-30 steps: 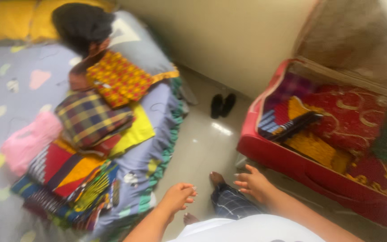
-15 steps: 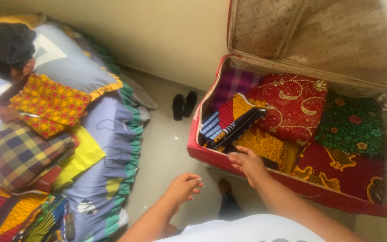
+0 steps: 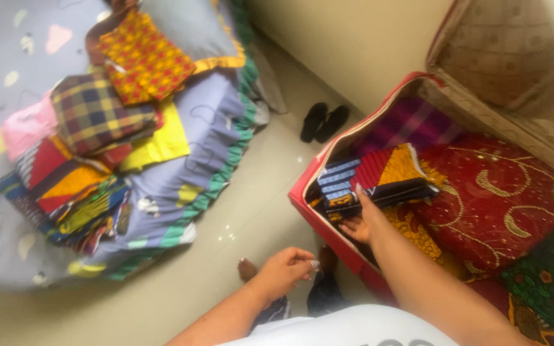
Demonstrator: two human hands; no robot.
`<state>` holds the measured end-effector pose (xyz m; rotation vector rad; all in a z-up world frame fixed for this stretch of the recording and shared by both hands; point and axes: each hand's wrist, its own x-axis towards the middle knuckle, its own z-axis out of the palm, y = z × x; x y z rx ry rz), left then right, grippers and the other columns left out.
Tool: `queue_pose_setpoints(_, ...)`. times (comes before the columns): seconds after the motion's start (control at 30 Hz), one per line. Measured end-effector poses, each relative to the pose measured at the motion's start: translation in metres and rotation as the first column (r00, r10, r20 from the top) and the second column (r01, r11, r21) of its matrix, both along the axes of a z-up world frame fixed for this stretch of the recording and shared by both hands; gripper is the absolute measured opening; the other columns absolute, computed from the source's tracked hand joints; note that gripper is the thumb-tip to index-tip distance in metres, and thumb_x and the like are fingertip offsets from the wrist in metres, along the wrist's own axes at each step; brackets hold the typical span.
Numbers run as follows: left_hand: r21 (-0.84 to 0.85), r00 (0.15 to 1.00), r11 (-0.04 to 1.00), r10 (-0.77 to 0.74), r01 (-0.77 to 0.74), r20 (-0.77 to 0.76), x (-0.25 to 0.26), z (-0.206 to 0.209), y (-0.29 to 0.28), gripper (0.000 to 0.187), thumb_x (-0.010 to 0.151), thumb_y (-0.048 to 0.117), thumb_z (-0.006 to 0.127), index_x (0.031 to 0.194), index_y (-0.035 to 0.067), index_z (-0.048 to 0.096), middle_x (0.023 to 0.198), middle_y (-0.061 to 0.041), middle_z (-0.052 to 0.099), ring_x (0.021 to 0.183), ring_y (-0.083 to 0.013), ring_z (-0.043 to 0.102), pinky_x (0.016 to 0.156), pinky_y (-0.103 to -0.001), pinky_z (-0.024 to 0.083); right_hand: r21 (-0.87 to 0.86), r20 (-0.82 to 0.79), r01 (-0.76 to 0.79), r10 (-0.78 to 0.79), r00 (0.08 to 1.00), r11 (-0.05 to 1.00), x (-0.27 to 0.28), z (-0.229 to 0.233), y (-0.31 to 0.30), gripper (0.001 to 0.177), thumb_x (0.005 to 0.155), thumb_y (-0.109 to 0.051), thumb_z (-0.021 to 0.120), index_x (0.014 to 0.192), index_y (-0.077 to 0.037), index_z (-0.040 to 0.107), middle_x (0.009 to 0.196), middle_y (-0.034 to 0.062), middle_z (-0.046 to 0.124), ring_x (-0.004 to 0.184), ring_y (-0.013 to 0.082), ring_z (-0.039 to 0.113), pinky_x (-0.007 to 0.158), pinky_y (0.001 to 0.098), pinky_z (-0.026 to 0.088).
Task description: The person unloads various folded pieces of patterned fabric and clothing from a large suitcase and places them into organized stacks on a nearby bed.
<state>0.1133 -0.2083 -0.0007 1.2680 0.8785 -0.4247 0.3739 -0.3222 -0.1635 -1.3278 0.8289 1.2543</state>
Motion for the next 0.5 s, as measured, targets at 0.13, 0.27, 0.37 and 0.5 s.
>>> queue_pose_setpoints(0.13,-0.046,0.992,0.992,0.117,-0.119,-0.043,-0.013,0.014,0.0,0.04,0.09,0.033,0.073,0.123,0.011,0.067,0.102,0.001,0.072,0.089,-0.0072,0.066,0.071,-0.023,0.048,0.033,0.042,0.029,-0.031,0.999,0.999,0.015,-0.03,0.008,0.06,0.084,-0.067,0.078,0.11,-0.014,0.066,0.097,0.0071,0.066,0.082,0.0221,0.06,0.062,0.03,0.048)
queue_pose_setpoints(0.27,-0.039,0.992,0.992,0.115,-0.117,-0.045,-0.011,0.02,0.003,0.04,0.09,0.034,0.073,0.123,0.012,0.067,0.102,0.001,0.071,0.089,-0.0074,0.066,0.071,-0.023,0.047,0.077,0.126,0.045,-0.055,0.991,0.996,0.031,-0.043,0.007,0.027,0.092,-0.034,0.072,0.108,-0.014,0.065,0.092,0.0057,0.072,0.076,0.0209,0.07,0.05,0.0252,0.042)
queue_pose_setpoints(0.37,-0.001,0.995,0.995,0.096,-0.096,-0.035,-0.004,0.022,0.005,0.039,0.09,0.034,0.072,0.121,0.011,0.067,0.104,0.001,0.073,0.091,-0.0082,0.067,0.073,-0.024,0.048,0.119,0.163,0.039,-0.058,0.985,0.992,0.038,-0.036,-0.004,0.023,0.094,-0.025,0.072,0.111,-0.011,0.066,0.096,0.0078,0.072,0.08,0.023,0.068,0.053,0.0269,0.044)
queue_pose_setpoints(0.5,-0.036,0.994,0.994,0.1,-0.101,-0.034,0.012,0.033,0.011,0.046,0.092,0.04,0.066,0.129,0.013,0.063,0.115,0.001,0.074,0.101,-0.0105,0.066,0.081,-0.028,0.05,0.306,0.26,0.087,-0.171,0.95,0.948,0.027,0.02,-0.037,0.027,0.092,-0.018,0.07,0.118,-0.008,0.065,0.105,0.0079,0.073,0.095,0.0235,0.068,0.073,0.0338,0.055)
